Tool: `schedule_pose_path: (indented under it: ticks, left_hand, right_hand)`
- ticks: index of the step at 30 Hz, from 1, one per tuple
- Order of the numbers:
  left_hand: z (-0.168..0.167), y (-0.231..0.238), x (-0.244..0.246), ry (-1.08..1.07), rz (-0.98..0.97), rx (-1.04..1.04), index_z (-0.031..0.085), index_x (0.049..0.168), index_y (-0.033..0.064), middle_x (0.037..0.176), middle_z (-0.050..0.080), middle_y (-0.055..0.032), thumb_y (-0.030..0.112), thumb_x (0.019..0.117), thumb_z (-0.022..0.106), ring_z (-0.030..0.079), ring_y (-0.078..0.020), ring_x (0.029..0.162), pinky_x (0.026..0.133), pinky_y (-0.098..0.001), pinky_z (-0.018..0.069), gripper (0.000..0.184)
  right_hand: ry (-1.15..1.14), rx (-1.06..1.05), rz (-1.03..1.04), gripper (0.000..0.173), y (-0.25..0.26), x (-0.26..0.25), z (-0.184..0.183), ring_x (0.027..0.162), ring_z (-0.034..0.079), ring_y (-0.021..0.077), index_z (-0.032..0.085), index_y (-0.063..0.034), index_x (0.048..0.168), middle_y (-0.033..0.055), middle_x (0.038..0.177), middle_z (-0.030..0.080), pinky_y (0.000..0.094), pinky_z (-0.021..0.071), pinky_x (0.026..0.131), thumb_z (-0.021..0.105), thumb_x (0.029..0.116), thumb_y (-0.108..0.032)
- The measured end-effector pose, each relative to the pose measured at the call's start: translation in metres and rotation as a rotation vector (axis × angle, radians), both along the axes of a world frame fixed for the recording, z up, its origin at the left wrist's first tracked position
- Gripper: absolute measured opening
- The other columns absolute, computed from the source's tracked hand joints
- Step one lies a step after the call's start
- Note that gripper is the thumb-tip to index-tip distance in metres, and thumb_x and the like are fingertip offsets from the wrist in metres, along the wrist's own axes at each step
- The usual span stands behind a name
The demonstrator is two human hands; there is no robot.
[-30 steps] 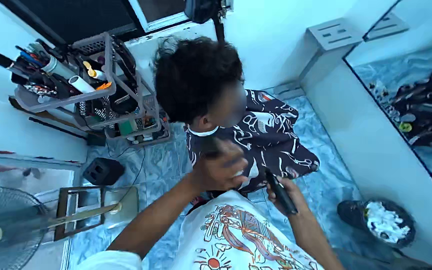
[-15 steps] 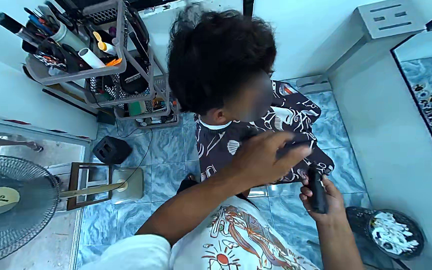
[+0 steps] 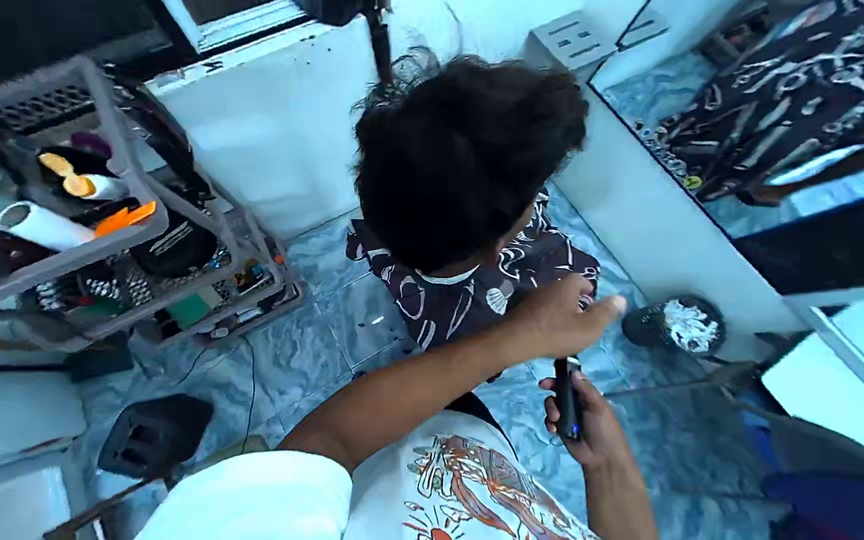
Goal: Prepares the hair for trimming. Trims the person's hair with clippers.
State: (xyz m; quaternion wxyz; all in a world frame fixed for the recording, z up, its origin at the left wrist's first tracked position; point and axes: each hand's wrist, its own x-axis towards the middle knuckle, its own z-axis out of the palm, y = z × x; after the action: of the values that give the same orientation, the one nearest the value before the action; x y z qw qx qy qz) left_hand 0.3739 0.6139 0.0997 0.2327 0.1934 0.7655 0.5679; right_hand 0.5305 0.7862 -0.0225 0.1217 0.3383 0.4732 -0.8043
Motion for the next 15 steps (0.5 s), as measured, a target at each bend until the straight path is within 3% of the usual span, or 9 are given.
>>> schedule_pose_path:
  ticks: [2, 4, 6, 8, 12, 15]
  left_hand:
    - [0.002, 0.004, 0.006, 0.206, -0.008, -0.007, 0.056, 0.144, 0.0076, 0.127, 0.066, -0.0137, 0.041, 0.1054, 0.056, 0.067, -0.0248, 0.111, 0.097, -0.047, 0.0568, 0.051]
    - [0.005, 0.013, -0.008, 0.526, 0.181, 0.109, 0.063, 0.137, 0.0064, 0.128, 0.066, -0.0137, 0.035, 0.1021, 0.062, 0.066, -0.0244, 0.113, 0.093, -0.0449, 0.0586, 0.045]
    - [0.009, 0.025, -0.044, 0.744, 0.374, 0.297, 0.067, 0.127, 0.0002, 0.124, 0.066, -0.0179, 0.027, 0.0995, 0.064, 0.065, -0.0258, 0.113, 0.094, -0.0421, 0.0576, 0.038]
    - [0.012, 0.043, -0.087, 0.891, 0.432, 0.492, 0.068, 0.116, -0.0056, 0.113, 0.068, -0.0196, 0.016, 0.0985, 0.062, 0.066, -0.0262, 0.107, 0.094, -0.0405, 0.0574, 0.029]
    - [0.028, 0.069, -0.121, 0.994, 0.223, 0.543, 0.071, 0.112, -0.0071, 0.104, 0.072, -0.0168, 0.011, 0.0976, 0.061, 0.069, -0.0233, 0.099, 0.09, -0.0396, 0.059, 0.025]
    - [0.042, 0.058, -0.053, 0.739, -0.052, 0.236, 0.065, 0.13, -0.0011, 0.12, 0.069, -0.0146, 0.023, 0.0998, 0.066, 0.066, -0.0218, 0.113, 0.101, -0.039, 0.0554, 0.039]
  right_hand:
    - [-0.037, 0.04, -0.079, 0.036, -0.014, 0.017, 0.002, 0.046, 0.06, 0.0168, 0.046, -0.0105, 0.129, 0.0136, 0.093, 0.072, 0.0309, 0.0526, 0.039, 0.03, 0.1121, -0.038]
    - [-0.053, 0.046, -0.142, 0.037, -0.02, 0.036, 0.002, 0.047, 0.06, 0.0164, 0.048, -0.01, 0.13, 0.0133, 0.094, 0.072, 0.0304, 0.0526, 0.039, 0.031, 0.1118, -0.037]
    - [-0.064, 0.058, -0.194, 0.037, -0.019, 0.051, 0.0, 0.047, 0.059, 0.0165, 0.049, -0.0091, 0.128, 0.0137, 0.094, 0.072, 0.0306, 0.0522, 0.039, 0.032, 0.1115, -0.038]
    - [-0.064, 0.079, -0.24, 0.038, -0.013, 0.06, -0.003, 0.047, 0.06, 0.0171, 0.05, -0.0091, 0.126, 0.014, 0.093, 0.072, 0.0312, 0.0521, 0.039, 0.033, 0.1121, -0.039]
    - [-0.093, 0.099, -0.358, 0.04, 0.001, 0.064, -0.011, 0.047, 0.059, 0.0167, 0.052, -0.0107, 0.125, 0.0121, 0.091, 0.072, 0.0311, 0.0515, 0.039, 0.033, 0.1121, -0.044]
    - [-0.107, 0.124, -0.415, 0.042, 0.017, 0.059, -0.018, 0.047, 0.059, 0.0164, 0.054, -0.0107, 0.123, 0.0115, 0.092, 0.073, 0.03, 0.0505, 0.04, 0.033, 0.1121, -0.045]
